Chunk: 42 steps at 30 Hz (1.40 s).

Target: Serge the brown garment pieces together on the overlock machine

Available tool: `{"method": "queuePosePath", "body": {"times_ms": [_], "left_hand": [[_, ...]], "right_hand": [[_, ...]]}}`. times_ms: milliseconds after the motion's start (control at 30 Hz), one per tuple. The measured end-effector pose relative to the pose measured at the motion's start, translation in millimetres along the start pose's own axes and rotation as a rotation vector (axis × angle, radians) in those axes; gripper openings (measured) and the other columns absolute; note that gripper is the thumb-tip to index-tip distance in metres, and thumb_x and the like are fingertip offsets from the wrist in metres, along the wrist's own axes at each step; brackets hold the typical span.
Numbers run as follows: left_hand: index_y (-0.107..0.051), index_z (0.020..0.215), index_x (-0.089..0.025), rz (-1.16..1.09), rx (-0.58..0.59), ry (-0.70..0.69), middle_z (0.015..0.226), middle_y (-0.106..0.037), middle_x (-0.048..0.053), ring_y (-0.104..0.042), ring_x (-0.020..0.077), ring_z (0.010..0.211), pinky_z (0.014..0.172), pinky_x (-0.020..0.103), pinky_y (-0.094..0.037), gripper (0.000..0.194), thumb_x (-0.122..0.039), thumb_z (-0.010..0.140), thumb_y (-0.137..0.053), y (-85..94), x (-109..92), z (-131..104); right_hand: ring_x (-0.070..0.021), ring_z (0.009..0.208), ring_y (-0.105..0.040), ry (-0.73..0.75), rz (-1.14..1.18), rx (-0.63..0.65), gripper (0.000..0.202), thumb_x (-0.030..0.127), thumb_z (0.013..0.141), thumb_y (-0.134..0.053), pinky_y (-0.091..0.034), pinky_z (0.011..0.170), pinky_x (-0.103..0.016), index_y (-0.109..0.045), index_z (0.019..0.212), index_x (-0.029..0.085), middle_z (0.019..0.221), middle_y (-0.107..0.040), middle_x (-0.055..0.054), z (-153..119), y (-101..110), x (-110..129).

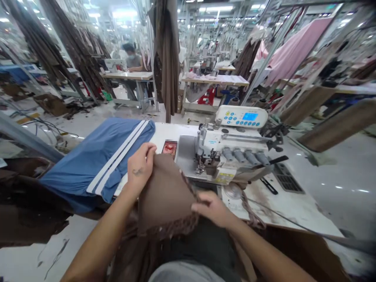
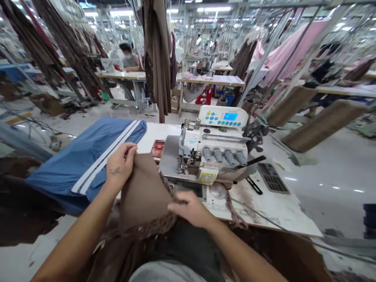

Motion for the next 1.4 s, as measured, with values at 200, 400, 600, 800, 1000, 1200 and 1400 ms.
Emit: {"method": "queuePosePath", "body": {"times_ms": [200, 400, 600, 800, 1000, 1200, 1400], "left_hand": [[-0.051, 0.156, -0.022, 0.007, 0.353, -0.438, 0.156, -0.059, 0.012, -0.049, 0.0274, 0.152, 0.126, 0.052, -0.040, 0.049, -0.028, 0.107, -0.053, -74.6, -31, -45], [-0.065, 0.138, -0.024, -0.124, 0.354, -0.014, 0.165, -0.049, 0.012, -0.040, 0.0323, 0.158, 0.128, 0.062, -0.035, 0.035, -0.031, 0.104, -0.058, -90.6, -27, -25], [-0.064, 0.107, -0.025, -0.371, 0.186, -0.202, 0.114, -0.078, 0.004, -0.067, 0.0223, 0.128, 0.122, 0.051, -0.042, 0.015, -0.014, 0.101, -0.058, -69.4, -36, -26], [-0.072, 0.102, -0.023, -0.303, 0.302, -0.359, 0.096, -0.076, 0.006, -0.069, 0.0211, 0.092, 0.084, 0.038, -0.056, 0.008, -0.024, 0.103, -0.064, -84.7, -56, -25], [-0.075, 0.113, -0.021, -0.209, 0.371, -0.354, 0.105, -0.075, 0.008, -0.066, 0.0215, 0.097, 0.087, 0.037, -0.053, 0.020, -0.023, 0.106, -0.056, -82.6, -52, -21], [-0.075, 0.108, -0.023, -0.129, 0.506, -0.273, 0.099, -0.072, 0.005, -0.065, 0.0203, 0.095, 0.085, 0.035, -0.050, 0.016, -0.023, 0.106, -0.059, -73.4, -55, -11], [-0.075, 0.109, -0.025, -0.088, 0.541, -0.220, 0.099, -0.071, 0.002, -0.067, 0.0166, 0.094, 0.083, 0.030, -0.049, 0.017, -0.025, 0.107, -0.059, -75.2, -59, -6]], "right_hand": [[-0.0251, 0.068, -0.072, -0.166, 0.158, -0.522, 0.041, 0.059, 0.088, -0.076, -0.061, 0.064, -0.035, -0.080, 0.083, 0.018, 0.077, -0.079, -0.007, 9, -8, -34], [-0.0224, 0.055, -0.071, -0.134, 0.204, -0.475, 0.030, 0.052, 0.092, -0.076, -0.061, 0.053, -0.032, -0.078, 0.087, 0.023, 0.069, -0.076, -0.005, -17, -5, -64], [-0.0231, 0.072, -0.076, 0.061, -0.012, -0.453, 0.015, 0.030, 0.093, -0.076, -0.064, 0.066, -0.033, -0.079, 0.107, 0.027, 0.092, -0.080, -0.008, -33, -1, -47], [-0.0208, 0.062, -0.068, -0.116, 0.031, -0.101, 0.031, 0.042, 0.100, -0.065, -0.056, 0.057, -0.029, -0.077, 0.083, 0.019, 0.070, -0.072, -0.003, -24, -32, -41], [-0.0269, 0.099, -0.069, -0.082, -0.027, -0.312, 0.034, 0.048, 0.101, -0.065, -0.058, 0.079, -0.033, -0.082, 0.090, 0.021, 0.107, -0.072, -0.011, -14, -25, -46], [-0.0130, 0.055, -0.044, -0.116, -0.007, -0.076, 0.058, 0.057, 0.105, -0.054, -0.035, 0.055, -0.026, -0.058, 0.061, 0.019, 0.056, -0.049, 0.003, -20, -26, -51], [-0.0108, 0.052, -0.034, -0.080, 0.034, -0.128, 0.065, 0.060, 0.103, -0.057, -0.025, 0.052, -0.027, -0.042, 0.053, 0.020, 0.052, -0.037, 0.005, -25, -25, -51]]}}
Point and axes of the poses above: each hand's wrist, its own z-axis towards the middle knuckle, its own y-axis out of the back of the hand, x = y × z, the point moved 1 cm from there along z, towards the middle knuckle
